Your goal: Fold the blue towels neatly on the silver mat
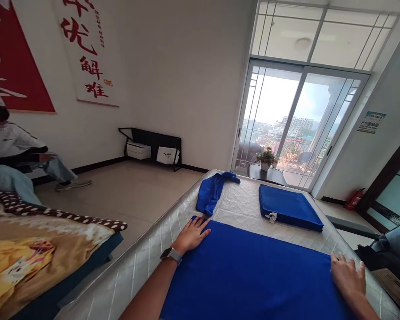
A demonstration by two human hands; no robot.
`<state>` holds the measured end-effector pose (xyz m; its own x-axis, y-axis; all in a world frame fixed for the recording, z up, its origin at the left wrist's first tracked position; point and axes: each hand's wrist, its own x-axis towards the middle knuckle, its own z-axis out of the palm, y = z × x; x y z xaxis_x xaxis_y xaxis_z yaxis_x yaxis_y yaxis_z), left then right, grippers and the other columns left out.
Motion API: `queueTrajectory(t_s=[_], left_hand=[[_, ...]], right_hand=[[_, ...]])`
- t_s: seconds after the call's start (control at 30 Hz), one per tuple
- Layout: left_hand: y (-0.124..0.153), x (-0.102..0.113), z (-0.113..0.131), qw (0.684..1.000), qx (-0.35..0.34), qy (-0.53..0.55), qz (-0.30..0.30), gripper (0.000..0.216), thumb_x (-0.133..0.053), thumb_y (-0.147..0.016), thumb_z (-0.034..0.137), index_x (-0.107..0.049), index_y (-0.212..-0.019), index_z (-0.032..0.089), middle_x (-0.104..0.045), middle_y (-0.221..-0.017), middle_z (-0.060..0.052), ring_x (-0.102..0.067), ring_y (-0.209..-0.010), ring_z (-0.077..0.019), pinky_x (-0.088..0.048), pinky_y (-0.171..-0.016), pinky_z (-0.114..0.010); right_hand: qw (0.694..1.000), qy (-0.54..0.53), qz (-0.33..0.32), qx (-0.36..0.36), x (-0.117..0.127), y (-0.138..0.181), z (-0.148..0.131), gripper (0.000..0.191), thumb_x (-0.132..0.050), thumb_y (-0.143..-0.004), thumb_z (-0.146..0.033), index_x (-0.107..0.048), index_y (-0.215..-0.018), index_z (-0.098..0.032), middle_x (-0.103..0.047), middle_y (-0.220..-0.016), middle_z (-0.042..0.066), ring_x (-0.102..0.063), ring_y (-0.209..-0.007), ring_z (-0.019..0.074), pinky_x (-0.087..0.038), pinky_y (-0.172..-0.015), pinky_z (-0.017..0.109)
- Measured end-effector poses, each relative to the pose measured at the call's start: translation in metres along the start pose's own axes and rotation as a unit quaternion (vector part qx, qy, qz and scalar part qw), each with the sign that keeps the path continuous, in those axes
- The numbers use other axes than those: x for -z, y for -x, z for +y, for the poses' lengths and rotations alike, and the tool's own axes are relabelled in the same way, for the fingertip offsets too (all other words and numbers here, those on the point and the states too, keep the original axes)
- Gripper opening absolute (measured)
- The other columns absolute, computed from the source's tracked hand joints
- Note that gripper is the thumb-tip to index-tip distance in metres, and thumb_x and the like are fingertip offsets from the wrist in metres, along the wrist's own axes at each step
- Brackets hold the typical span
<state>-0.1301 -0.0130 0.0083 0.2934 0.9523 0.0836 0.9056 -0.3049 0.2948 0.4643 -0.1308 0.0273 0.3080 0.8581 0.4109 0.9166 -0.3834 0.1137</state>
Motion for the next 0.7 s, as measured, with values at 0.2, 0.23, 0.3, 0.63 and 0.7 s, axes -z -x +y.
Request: queueTrajectory(t_s=[0.2,0.23,0.3,0.63,0.7], left_hand=[[0.0,-0.005,-0.005,1.0,0.007,-0.007,0.016,0.066,-0.031,-0.101,0.064,-0.035,-0.157,0.029,-0.03,-0.167,-0.007,-0.024,-0.154,-0.0315,-0.02,-0.124,-0.053],[0.0,-0.006,-0.006,1.0,0.003,-0.009,0.023,0.065,-0.031,-0.101,0.063,-0.035,-0.157,0.03,-0.031,-0.166,-0.007,-0.025,-0.154,-0.0315,-0.02,-0.124,-0.053],[-0.001,-0.008,-0.009,0.999,-0.002,-0.017,0.032,0.062,-0.031,-0.102,0.06,-0.035,-0.157,0.03,-0.033,-0.166,-0.008,-0.026,-0.153,-0.0315,-0.022,-0.123,-0.053],[-0.003,-0.015,-0.016,0.997,0.02,-0.069,0.024,0.057,-0.029,-0.105,0.047,-0.035,-0.158,0.026,-0.03,-0.167,-0.011,-0.024,-0.154,-0.0338,-0.023,-0.123,-0.054],[-0.003,-0.017,-0.016,0.997,0.022,-0.068,0.033,0.057,-0.03,-0.105,0.048,-0.036,-0.157,0.027,-0.031,-0.166,-0.01,-0.024,-0.154,-0.0338,-0.022,-0.123,-0.055]], right_hand=[[0.968,-0.178,-0.061,0.167,0.079,0.025,-0.19,0.062,-0.027,-0.096,-0.036,-0.053,-0.146,-0.01,-0.053,-0.15,0.015,-0.042,-0.144,0.0322,-0.029,-0.121,0.051],[0.952,-0.206,-0.085,0.208,0.091,0.033,-0.226,0.064,-0.025,-0.098,-0.039,-0.049,-0.149,-0.009,-0.05,-0.153,0.014,-0.039,-0.146,0.0301,-0.028,-0.122,0.048],[0.92,-0.255,-0.126,0.269,0.109,0.05,-0.292,0.065,-0.025,-0.101,-0.043,-0.043,-0.153,-0.009,-0.042,-0.159,0.013,-0.033,-0.15,0.0274,-0.025,-0.124,0.044],[0.87,-0.321,-0.207,0.311,0.099,0.075,-0.405,0.07,-0.029,-0.102,-0.049,-0.03,-0.158,-0.008,-0.023,-0.166,0.012,-0.015,-0.155,0.0281,-0.01,-0.126,0.05],[0.874,-0.315,-0.211,0.305,0.095,0.07,-0.392,0.071,-0.027,-0.102,-0.05,-0.029,-0.158,-0.007,-0.022,-0.167,0.013,-0.015,-0.155,0.0277,-0.01,-0.126,0.05]])
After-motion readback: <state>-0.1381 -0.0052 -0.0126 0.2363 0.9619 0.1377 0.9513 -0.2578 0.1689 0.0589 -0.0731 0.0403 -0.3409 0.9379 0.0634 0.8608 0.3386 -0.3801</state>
